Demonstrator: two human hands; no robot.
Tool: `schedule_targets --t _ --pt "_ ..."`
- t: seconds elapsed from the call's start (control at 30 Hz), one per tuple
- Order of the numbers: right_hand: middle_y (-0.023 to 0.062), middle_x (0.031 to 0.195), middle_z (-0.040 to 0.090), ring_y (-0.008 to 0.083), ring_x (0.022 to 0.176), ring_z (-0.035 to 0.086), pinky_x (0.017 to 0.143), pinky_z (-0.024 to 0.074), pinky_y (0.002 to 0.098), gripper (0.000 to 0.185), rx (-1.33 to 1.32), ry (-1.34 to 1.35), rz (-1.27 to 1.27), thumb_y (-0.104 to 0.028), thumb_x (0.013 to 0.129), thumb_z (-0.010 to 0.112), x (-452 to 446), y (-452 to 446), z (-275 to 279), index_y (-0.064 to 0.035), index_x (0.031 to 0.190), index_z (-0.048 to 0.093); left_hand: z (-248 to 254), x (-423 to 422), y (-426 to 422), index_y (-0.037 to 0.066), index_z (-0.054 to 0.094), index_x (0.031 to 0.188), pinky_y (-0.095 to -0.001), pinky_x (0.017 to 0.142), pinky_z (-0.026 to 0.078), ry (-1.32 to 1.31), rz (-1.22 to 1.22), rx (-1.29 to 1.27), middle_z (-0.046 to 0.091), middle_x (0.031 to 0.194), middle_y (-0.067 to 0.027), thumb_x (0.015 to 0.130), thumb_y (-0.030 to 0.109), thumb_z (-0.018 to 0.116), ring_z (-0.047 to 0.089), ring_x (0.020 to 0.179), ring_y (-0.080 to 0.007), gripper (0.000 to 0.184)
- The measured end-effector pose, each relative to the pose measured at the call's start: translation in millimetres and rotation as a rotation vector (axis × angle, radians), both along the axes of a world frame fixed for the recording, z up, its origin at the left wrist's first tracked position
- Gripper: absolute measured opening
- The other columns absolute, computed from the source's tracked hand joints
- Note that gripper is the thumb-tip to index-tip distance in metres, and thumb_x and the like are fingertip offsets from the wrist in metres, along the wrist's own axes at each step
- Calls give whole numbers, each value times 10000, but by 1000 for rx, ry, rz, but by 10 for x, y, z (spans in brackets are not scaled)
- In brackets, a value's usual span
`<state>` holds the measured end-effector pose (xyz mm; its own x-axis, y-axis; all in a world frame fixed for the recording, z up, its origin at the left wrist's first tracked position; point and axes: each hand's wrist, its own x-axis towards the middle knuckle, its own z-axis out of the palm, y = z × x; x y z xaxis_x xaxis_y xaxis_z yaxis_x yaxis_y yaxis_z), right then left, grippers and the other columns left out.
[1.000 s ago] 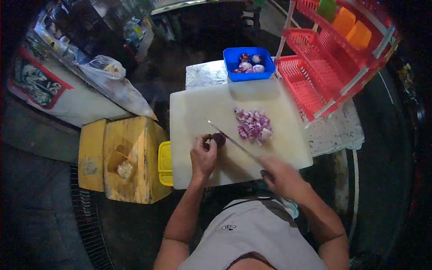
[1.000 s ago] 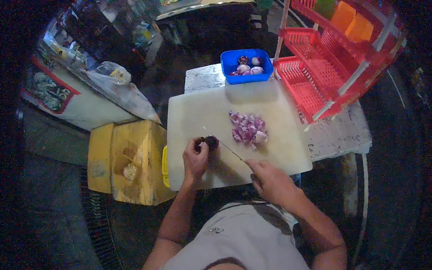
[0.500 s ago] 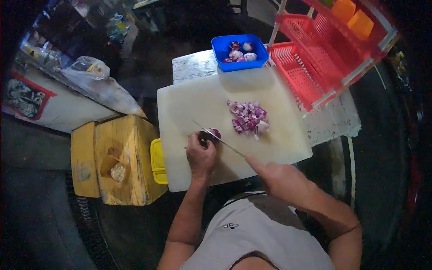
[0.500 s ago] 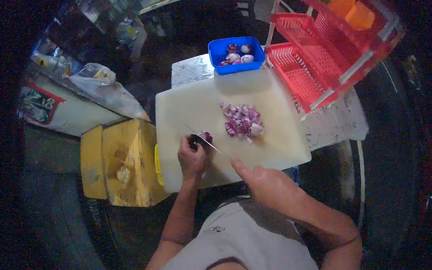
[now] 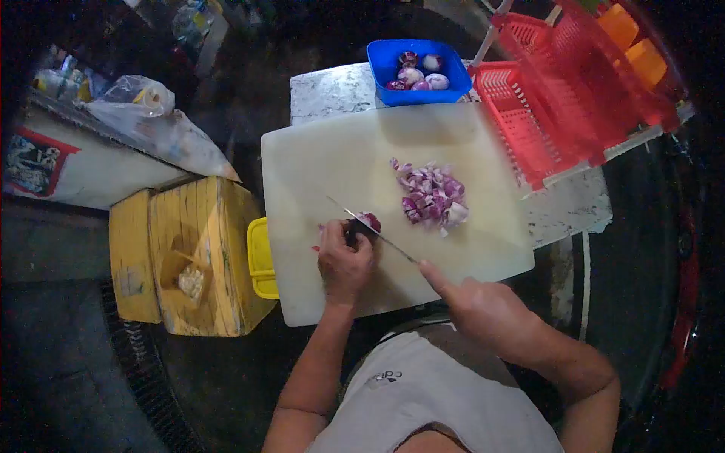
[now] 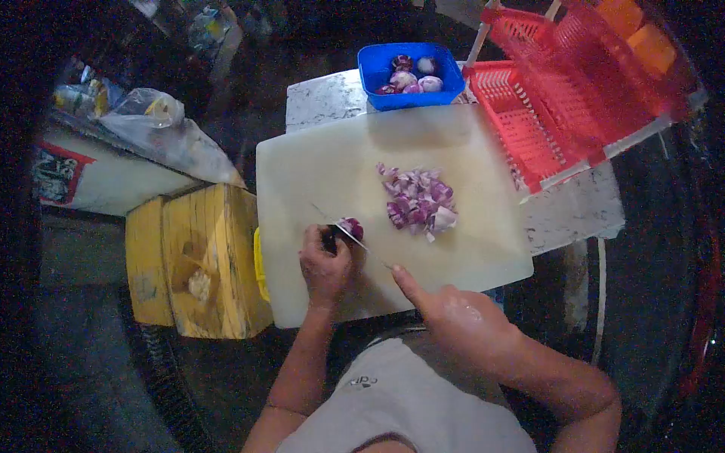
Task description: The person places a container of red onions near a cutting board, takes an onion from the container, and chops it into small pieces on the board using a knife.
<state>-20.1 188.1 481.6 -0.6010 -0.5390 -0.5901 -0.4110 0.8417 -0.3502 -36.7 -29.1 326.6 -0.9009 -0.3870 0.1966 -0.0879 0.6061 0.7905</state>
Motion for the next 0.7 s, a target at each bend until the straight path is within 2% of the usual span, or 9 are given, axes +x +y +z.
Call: schedule_targets --t 0.07,0.13,0.2,0.37,0.43,0.57,0.63,0.67,0.7 --pt "248 849 660 433 714 691 630 548 541 878 -11 -7 3 -154 887 658 -1 -4 -169 -116 1622 179 28 13 17 9 600 978 -411 711 556 -21 -1 15 695 880 -163 857 98 692 698 739 -297 176" --pt "230 828 661 426 697 685 622 549 535 883 -364 152 -54 -120 878 639 -3 -42 -668 -131 1628 175 73 21 61 19 600 994 -423 758 527 -99 12 182 642 920 -157 892 166 695 647 839 -319 203" --pt "223 818 660 425 697 683 630 548 533 877 -327 192 -43 -99 870 629 -64 -128 -882 -136 1627 188 6 31 57 21 600 1033 -419 761 528 -63 -3 125 645 944 -161 894 178 703 650 846 -319 233" --pt "206 791 667 426 712 683 662 549 528 855 -315 242 -55 -51 856 608 -143 -107 -864 -139 1620 234 10 139 73 23 580 1174 -413 768 533 17 -90 54 646 1020 -166 866 188 732 659 885 -320 382" --pt "203 792 680 422 720 686 676 549 526 839 -442 259 -61 -63 856 622 -118 -101 -1035 -132 1609 258 40 232 71 26 551 1241 -413 794 531 -51 -171 -6 638 1058 -163 834 165 743 652 904 -314 472" --pt "223 857 695 411 767 694 692 543 532 838 -555 224 -87 -85 856 639 -44 -124 -1032 -153 1605 270 62 284 -83 17 571 1228 -415 828 524 -27 -137 1 627 1057 -159 805 126 738 637 917 -307 467" --pt "254 894 688 424 812 690 730 536 540 800 -662 171 -163 -104 878 632 -25 -81 -932 -169 1597 287 332 231 -281 5 603 1197 -419 850 520 -78 -103 -96 617 1063 -175 813 89 708 634 939 -322 407" --pt "254 894 688 424 812 690 730 536 540 800 -663 173 -162 -104 878 632 -19 -37 -897 -169 1597 287 322 161 -434 0 631 1190 -433 853 522 -71 -106 -251 607 1059 -188 817 100 705 629 968 -351 394" --pt "266 890 684 438 820 684 745 531 547 780 -709 210 -233 -106 892 615 -22 37 -870 -173 1596 287 306 90 -551 0 631 1190 -433 853 522 -68 -103 -250 607 1059 -188 817 100 705 629 968 -351 394"
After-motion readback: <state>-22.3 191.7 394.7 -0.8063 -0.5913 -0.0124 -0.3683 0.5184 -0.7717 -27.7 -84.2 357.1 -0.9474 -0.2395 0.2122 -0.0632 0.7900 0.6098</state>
